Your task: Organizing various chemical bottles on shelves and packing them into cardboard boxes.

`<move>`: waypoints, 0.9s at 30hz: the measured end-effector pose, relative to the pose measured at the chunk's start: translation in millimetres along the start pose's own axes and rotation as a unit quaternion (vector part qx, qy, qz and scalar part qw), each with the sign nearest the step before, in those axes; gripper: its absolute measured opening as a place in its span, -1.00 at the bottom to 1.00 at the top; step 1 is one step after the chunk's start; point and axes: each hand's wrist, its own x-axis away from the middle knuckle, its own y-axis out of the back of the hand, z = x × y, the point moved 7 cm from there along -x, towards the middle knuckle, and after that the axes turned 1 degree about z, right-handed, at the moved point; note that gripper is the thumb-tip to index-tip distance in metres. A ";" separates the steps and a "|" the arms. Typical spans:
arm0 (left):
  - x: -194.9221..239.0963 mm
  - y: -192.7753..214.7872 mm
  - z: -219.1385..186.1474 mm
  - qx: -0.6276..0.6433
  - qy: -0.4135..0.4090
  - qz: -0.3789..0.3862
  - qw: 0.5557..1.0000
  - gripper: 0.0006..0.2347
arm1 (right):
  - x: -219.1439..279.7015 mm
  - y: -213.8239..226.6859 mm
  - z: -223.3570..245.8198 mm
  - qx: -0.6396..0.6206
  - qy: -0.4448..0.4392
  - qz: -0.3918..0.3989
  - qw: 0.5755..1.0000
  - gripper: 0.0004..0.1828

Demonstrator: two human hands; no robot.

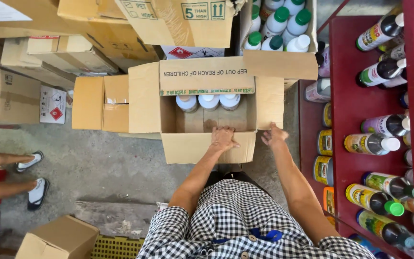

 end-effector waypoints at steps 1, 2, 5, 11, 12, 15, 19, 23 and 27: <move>-2.2 -7.7 4.4 -0.004 -0.004 0.004 1.000 -0.37 | 0.2 0.6 -9.7 -0.006 -0.003 -0.003 1.000 -0.63; -5.8 -7.4 3.4 -0.018 -0.029 -0.038 0.999 -0.41 | 10.0 12.5 15.7 0.089 0.227 -0.090 0.965 -0.40; -11.2 -14.6 1.8 -0.043 -0.087 -0.098 0.990 -0.48 | 63.4 3.1 28.9 0.308 0.396 -0.229 0.834 -0.28; -22.4 -26.4 6.2 -0.075 -0.160 -0.152 0.973 -0.63 | 89.4 -17.5 6.6 0.452 0.362 -0.077 0.812 -0.09; -24.5 -30.7 7.9 -0.063 -0.169 -0.156 0.971 -0.65 | 98.9 -21.4 1.5 0.408 0.361 -0.018 0.839 -0.06; -29.5 -31.6 6.7 -0.075 -0.177 -0.155 0.969 -0.65 | 141.4 -33.5 27.9 0.550 0.342 -0.059 0.759 -0.12; -16.3 -13.2 0.4 -0.070 -0.190 -0.127 0.971 -0.51 | 108.2 -43.5 16.0 0.599 0.334 -0.076 0.724 -0.08; -12.1 0.0 1.9 -0.039 -0.203 -0.029 0.978 -0.37 | 50.7 -46.3 -5.9 0.570 0.385 -0.090 0.720 -0.50; -39.0 -23.6 43.6 0.082 -0.170 0.009 0.982 -0.48 | 55.7 -51.0 4.2 0.563 0.375 -0.078 0.732 -0.66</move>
